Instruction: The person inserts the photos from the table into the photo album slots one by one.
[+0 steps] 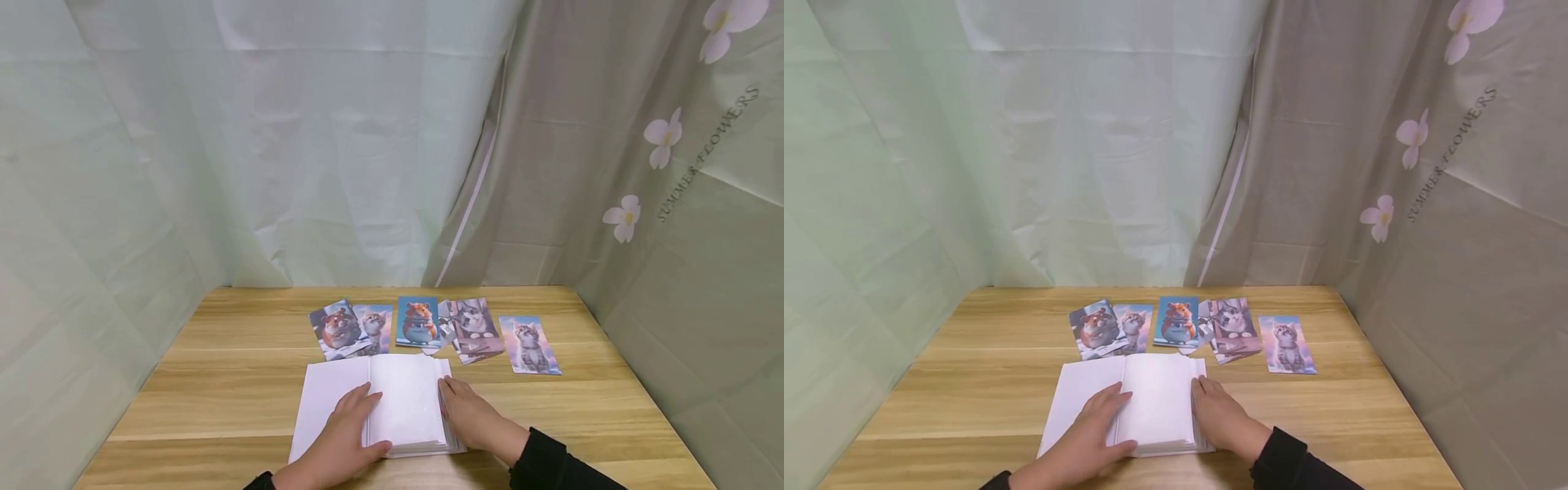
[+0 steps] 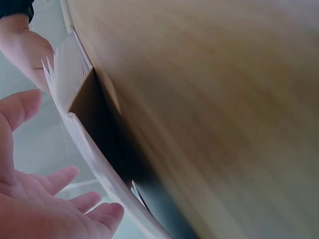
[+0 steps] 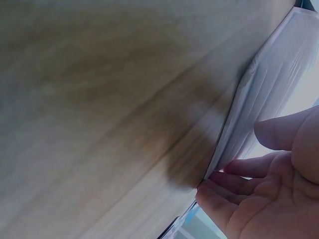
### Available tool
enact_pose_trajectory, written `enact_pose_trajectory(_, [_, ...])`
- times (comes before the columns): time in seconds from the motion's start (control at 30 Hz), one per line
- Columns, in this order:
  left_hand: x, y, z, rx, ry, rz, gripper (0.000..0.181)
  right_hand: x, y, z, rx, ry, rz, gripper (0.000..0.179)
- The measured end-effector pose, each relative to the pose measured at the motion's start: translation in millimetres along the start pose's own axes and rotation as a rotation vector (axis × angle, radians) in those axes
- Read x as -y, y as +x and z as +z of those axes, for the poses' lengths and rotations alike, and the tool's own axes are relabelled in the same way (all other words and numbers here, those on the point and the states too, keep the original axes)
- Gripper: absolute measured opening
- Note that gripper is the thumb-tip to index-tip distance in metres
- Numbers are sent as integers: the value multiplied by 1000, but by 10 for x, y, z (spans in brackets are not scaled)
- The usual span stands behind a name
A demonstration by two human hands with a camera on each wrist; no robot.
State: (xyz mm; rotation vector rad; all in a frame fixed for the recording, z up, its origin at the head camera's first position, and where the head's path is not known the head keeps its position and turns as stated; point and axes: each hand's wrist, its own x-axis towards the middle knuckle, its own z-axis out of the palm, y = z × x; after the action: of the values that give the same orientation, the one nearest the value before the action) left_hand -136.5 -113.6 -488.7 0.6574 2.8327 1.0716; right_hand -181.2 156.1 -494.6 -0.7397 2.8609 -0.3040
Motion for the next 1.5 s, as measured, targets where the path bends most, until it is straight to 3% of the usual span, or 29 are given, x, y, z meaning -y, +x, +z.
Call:
enact_pose_trajectory(0.6, [-28, 49, 51, 87, 70, 9, 74, 29, 0, -30, 3, -2, -5, 50])
enact_pose_trajectory(1.03, [-58, 43, 40, 67, 119, 28, 66, 19, 31, -12, -11, 8, 10, 51])
enact_pose_trajectory(1.5, [-82, 46, 19, 88, 129, 27, 65, -68, 55, -126, -96, 141, -8, 50])
